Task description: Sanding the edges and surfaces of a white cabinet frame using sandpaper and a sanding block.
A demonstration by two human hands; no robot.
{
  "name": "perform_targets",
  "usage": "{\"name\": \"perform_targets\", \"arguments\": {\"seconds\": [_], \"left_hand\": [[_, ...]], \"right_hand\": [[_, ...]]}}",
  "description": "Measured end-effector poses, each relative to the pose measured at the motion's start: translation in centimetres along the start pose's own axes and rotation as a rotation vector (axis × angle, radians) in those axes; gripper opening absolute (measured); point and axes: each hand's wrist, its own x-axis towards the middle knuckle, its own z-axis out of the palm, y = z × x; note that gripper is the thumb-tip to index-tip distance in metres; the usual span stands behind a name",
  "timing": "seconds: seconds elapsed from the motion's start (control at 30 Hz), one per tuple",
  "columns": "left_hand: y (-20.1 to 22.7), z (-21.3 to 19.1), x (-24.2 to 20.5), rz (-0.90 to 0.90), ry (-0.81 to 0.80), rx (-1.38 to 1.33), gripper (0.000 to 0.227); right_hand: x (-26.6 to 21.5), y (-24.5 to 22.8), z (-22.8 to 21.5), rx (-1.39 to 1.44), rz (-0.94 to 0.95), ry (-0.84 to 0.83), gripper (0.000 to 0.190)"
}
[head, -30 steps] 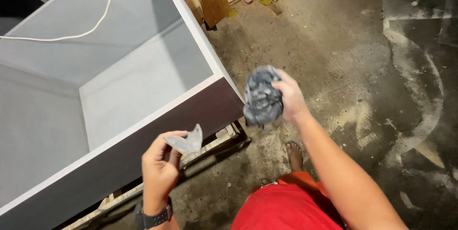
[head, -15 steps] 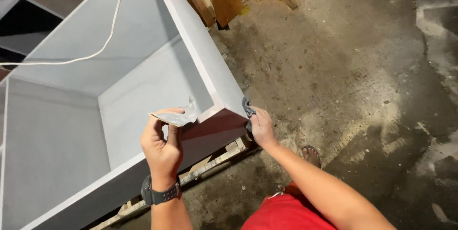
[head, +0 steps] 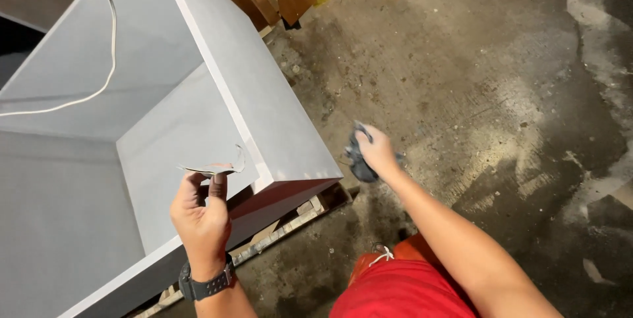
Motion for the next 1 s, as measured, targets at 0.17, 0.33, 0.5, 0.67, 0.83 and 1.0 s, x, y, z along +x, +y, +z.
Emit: {"name": "perform_targets", "arguments": {"seconds": [0.17,0.33,0.5,0.67,0.83,1.0], "left_hand": [[0.2,0.2,-0.4,-0.13,0.053,-0.092,0.011],[3.3,1.2,-0.4,-0.296,0.085,-0.296,0.022],[4.4,2.0,0.0,-0.284,0.074,-0.141,0.022],[2.7,1.4,-0.1,-0.178,0.078,-0.071,0.02],[1.9,1.3,-0.5,-0.313,0.149,-0.254,0.025],[-0.4,1.1,-0.7,-0.131,0.15,-0.182,0.015]], "right_hand": [[-8.4,-17.9,0.3,0.247,-0.547,-0.192,0.038],[-9.3,-10.5,5.9,0.294,-0.955,-0.204,0.074],[-2.7,4.1,9.1,-0.109,-0.153,-0.187,0.056],[-0.4,2.6,7.6,-0.064,-0.05,-0.209,0.038],[-3.9,-12.7,5.8,0.025,-0.316,-0.291,0.043],[-6.2,-22.9,4.7,0.255,-0.9,-0.247,0.051]]}}
